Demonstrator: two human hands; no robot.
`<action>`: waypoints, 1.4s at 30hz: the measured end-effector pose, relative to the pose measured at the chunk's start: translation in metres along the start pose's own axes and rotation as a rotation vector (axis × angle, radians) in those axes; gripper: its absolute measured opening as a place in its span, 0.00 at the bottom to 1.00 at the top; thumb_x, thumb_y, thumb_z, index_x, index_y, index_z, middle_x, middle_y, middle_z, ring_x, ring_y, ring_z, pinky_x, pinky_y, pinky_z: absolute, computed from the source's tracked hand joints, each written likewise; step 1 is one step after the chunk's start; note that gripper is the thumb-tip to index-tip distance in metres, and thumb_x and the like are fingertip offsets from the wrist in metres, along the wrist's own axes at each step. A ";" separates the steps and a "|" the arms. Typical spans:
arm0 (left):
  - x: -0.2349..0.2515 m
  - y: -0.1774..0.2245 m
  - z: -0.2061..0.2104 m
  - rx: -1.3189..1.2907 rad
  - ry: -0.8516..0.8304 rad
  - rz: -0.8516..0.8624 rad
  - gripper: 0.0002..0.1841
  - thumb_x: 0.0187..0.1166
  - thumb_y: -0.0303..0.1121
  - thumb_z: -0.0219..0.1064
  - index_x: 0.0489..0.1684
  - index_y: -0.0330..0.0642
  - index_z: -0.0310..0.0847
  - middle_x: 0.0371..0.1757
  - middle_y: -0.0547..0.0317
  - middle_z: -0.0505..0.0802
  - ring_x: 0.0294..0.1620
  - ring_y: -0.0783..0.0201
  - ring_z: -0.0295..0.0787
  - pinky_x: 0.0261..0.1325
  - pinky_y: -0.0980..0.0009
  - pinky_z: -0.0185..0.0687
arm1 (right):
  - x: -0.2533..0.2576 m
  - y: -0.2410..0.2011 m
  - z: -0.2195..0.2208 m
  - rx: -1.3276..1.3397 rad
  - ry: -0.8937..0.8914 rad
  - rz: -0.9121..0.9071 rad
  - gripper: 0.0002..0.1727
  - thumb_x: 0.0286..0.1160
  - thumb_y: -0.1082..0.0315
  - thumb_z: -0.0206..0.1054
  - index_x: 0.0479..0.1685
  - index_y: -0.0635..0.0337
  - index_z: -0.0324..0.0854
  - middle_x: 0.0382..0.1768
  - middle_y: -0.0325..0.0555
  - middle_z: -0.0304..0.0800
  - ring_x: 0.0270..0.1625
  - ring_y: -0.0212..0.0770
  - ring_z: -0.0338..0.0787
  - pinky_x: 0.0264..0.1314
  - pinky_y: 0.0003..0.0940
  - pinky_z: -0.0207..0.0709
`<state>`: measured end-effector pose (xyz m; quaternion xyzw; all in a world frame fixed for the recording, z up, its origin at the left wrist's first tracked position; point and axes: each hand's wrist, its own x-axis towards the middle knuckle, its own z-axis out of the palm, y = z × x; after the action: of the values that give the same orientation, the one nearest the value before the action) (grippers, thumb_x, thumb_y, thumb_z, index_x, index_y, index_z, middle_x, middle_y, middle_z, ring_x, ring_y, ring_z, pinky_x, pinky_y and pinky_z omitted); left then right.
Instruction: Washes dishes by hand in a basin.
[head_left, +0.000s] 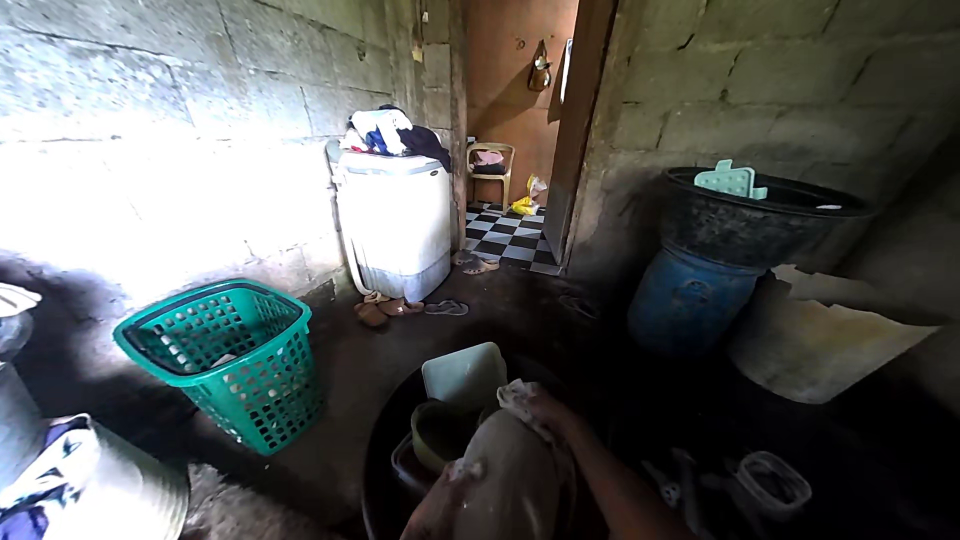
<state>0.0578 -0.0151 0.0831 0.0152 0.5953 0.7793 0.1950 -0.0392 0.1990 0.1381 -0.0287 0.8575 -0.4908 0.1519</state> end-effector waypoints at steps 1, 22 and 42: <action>0.001 -0.002 0.001 0.043 -0.030 -0.034 0.13 0.87 0.34 0.53 0.60 0.38 0.76 0.38 0.64 0.93 0.38 0.72 0.91 0.48 0.69 0.90 | 0.000 -0.006 0.007 -0.089 -0.017 -0.028 0.21 0.89 0.59 0.61 0.68 0.65 0.82 0.62 0.58 0.89 0.65 0.47 0.87 0.74 0.48 0.77; 0.009 -0.004 -0.001 0.009 -0.053 -0.043 0.12 0.88 0.31 0.52 0.56 0.39 0.81 0.39 0.63 0.93 0.40 0.71 0.91 0.49 0.68 0.90 | -0.032 -0.039 0.022 -0.519 -0.128 -0.067 0.28 0.86 0.52 0.63 0.68 0.70 0.81 0.67 0.68 0.85 0.74 0.63 0.82 0.80 0.62 0.69; 0.031 -0.003 0.005 -0.215 0.743 0.159 0.29 0.97 0.46 0.34 0.75 0.28 0.67 0.57 0.44 0.84 0.53 0.66 0.83 0.59 0.66 0.79 | -0.032 0.072 0.160 0.081 0.629 -0.251 0.22 0.82 0.71 0.60 0.68 0.81 0.77 0.65 0.72 0.86 0.70 0.62 0.86 0.78 0.52 0.75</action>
<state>0.0311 0.0004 0.0751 -0.2424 0.5374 0.8022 -0.0944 0.0451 0.1096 0.0085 0.0248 0.8320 -0.5240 -0.1804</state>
